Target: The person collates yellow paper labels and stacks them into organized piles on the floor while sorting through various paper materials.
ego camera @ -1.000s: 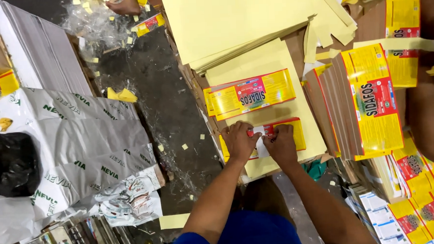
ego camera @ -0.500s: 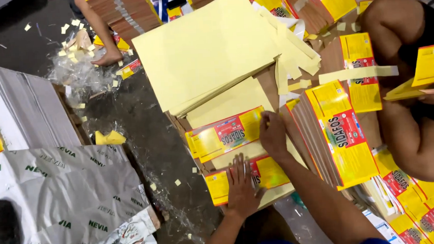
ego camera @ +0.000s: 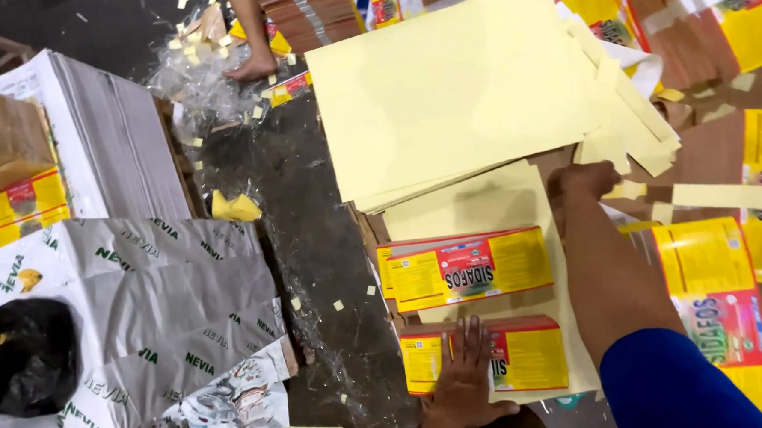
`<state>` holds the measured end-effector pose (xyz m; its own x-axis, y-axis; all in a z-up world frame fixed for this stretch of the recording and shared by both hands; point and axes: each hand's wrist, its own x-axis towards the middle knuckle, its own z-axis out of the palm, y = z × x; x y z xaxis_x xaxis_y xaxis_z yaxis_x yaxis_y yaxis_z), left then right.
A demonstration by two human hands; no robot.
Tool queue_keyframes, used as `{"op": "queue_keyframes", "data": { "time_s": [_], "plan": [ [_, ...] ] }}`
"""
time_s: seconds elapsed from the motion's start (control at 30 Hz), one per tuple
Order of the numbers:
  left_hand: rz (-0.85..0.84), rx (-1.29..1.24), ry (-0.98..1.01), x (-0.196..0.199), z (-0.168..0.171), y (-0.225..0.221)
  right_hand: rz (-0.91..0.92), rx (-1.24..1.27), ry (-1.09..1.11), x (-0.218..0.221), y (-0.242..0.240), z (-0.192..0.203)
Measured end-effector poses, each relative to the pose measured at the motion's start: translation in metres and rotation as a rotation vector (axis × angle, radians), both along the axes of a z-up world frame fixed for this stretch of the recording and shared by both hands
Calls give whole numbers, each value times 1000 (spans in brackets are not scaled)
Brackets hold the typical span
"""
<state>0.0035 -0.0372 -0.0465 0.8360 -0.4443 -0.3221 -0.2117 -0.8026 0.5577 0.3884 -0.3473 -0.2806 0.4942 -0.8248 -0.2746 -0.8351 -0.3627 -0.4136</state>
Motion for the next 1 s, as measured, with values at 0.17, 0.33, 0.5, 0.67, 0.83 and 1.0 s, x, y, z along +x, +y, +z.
{"op": "queue_keyframes", "data": {
  "time_s": [0.17,0.33,0.5,0.67,0.83,1.0],
  "plan": [
    [17,-16,-10,-3,-12,5,137,-55,103,1,5,12],
    [-23,-47,269,15,-1,-10,-81,-66,168,-2,-4,15],
    [80,296,-729,-22,-102,-12,-146,89,220,-3,12,33],
    [164,371,-1009,-17,-149,-15,-56,115,269,-6,25,47],
    [183,396,-1211,25,-170,-4,69,47,209,8,17,0],
    [198,381,-1307,40,-171,-5,3,212,264,8,16,9]
  ]
}}
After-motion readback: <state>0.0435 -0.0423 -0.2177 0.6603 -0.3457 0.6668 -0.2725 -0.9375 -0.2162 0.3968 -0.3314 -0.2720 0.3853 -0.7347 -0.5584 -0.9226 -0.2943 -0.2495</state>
